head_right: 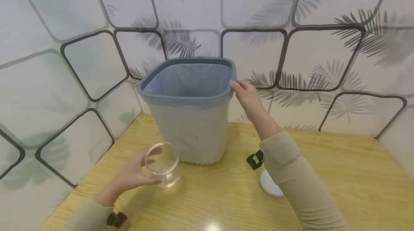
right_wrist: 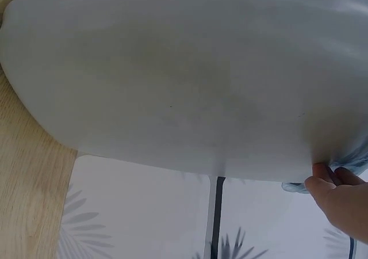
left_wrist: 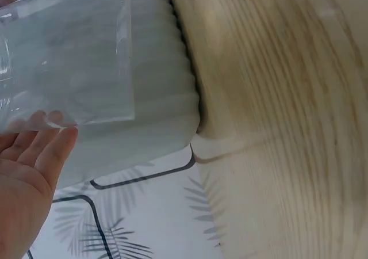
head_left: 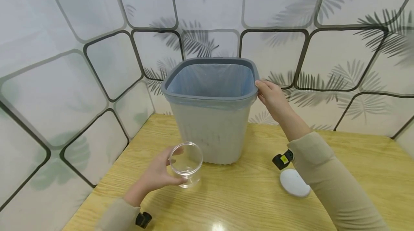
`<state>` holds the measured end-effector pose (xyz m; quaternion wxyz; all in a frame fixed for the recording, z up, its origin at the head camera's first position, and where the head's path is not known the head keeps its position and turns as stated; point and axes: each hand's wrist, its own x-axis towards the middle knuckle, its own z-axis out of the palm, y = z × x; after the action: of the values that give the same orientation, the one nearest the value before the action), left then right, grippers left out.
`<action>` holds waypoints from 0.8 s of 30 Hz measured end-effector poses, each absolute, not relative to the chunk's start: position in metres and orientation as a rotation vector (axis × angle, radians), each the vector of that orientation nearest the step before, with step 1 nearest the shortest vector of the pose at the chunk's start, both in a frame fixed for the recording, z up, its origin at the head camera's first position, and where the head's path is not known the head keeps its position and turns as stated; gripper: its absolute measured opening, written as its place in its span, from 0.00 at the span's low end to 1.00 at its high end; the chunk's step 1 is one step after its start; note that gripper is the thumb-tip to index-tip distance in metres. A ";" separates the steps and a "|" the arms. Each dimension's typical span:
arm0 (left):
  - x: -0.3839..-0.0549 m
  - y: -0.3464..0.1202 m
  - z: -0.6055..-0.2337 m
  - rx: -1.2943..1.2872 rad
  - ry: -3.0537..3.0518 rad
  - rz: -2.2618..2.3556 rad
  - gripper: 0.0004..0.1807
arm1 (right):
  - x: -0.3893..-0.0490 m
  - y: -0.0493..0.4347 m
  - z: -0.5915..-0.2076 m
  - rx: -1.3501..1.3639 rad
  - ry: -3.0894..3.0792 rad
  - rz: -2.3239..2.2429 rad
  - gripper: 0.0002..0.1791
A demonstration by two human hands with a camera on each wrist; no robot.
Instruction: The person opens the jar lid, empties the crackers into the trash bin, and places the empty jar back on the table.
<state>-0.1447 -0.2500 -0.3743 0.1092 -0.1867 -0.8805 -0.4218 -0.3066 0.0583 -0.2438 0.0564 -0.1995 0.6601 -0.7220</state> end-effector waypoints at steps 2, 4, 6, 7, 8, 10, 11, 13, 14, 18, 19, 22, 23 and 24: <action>-0.146 -0.246 -0.376 -0.563 -2.600 -1.251 0.47 | -0.307 0.058 -0.244 -0.605 2.006 -2.189 0.32; -0.147 -0.241 -0.378 -0.580 -2.609 -1.267 0.47 | -0.307 0.057 -0.244 -0.604 2.009 -2.188 0.32; -0.149 -0.235 -0.379 -0.600 -2.621 -1.287 0.47 | -0.307 0.057 -0.244 -0.602 2.018 -2.183 0.32; -0.150 -0.233 -0.380 -0.612 -2.627 -1.305 0.48 | -0.307 0.057 -0.244 -0.600 2.021 -2.181 0.32; -0.151 -0.230 -0.381 -0.624 -2.635 -1.317 0.48 | -0.308 0.057 -0.244 -0.600 2.022 -2.181 0.32; -0.153 -0.223 -0.382 -0.648 -2.656 -1.342 0.49 | -0.308 0.057 -0.244 -0.599 2.024 -2.179 0.32; -0.154 -0.219 -0.382 -0.657 -2.670 -1.355 0.50 | -0.308 0.057 -0.244 -0.598 2.026 -2.177 0.32; -0.155 -0.211 -0.384 -0.682 -2.698 -1.364 0.50 | -0.308 0.057 -0.245 -0.594 2.024 -2.179 0.32; -0.156 -0.207 -0.385 -0.692 -2.712 -1.356 0.50 | -0.308 0.057 -0.245 -0.593 2.024 -2.180 0.32; -0.161 -0.189 -0.387 -0.736 -2.763 -1.301 0.50 | -0.308 0.057 -0.245 -0.584 2.021 -2.186 0.32; -0.163 -0.185 -0.387 -0.745 -2.769 -1.291 0.51 | -0.308 0.057 -0.244 -0.583 2.025 -2.185 0.32; -0.167 -0.171 -0.387 -0.765 -2.787 -1.307 0.51 | -0.307 0.057 -0.244 -0.576 2.020 -2.194 0.32; -0.168 -0.167 -0.387 -0.770 -2.793 -1.319 0.51 | -0.307 0.057 -0.244 -0.574 2.020 -2.195 0.31; -0.169 -0.163 -0.388 -0.780 -2.797 -1.327 0.51 | -0.307 0.057 -0.243 -0.572 2.019 -2.198 0.31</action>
<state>-0.1689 -0.1625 -0.3876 -0.0254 -0.2442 -0.8757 -0.4157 -0.3068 0.0569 -0.2434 0.0515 -0.1881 0.6635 -0.7223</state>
